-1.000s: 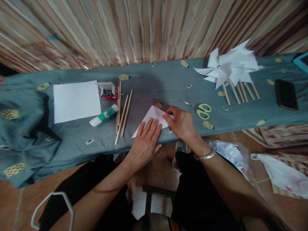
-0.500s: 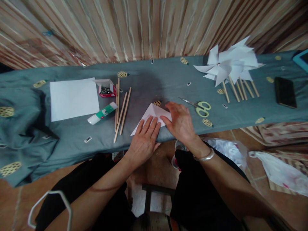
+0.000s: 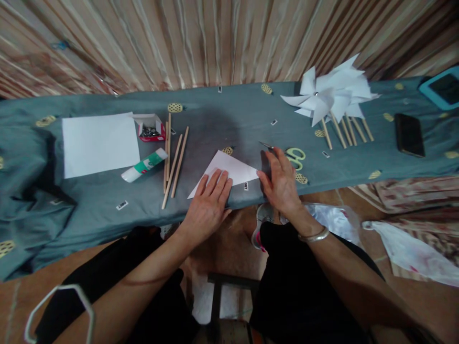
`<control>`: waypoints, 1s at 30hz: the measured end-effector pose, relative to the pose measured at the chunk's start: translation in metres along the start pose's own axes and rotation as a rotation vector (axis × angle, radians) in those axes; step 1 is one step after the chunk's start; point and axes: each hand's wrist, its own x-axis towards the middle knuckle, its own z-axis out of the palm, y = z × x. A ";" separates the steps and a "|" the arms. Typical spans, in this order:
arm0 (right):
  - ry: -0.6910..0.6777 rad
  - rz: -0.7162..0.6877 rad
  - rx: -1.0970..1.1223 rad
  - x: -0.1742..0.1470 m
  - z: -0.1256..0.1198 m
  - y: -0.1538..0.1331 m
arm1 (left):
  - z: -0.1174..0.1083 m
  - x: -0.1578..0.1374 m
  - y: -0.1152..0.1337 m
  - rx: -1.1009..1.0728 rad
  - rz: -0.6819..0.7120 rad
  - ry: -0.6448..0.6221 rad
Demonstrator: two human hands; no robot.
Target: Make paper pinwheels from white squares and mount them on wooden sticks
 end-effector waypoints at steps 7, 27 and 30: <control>-0.140 -0.429 0.063 -0.013 -0.003 -0.023 | 0.002 0.001 0.001 0.029 -0.004 0.009; -0.149 -0.494 0.163 -0.023 0.004 -0.017 | -0.012 -0.087 -0.022 0.154 -0.078 0.051; -0.124 -0.483 0.173 -0.024 0.006 -0.015 | -0.012 -0.088 -0.019 0.160 -0.105 0.070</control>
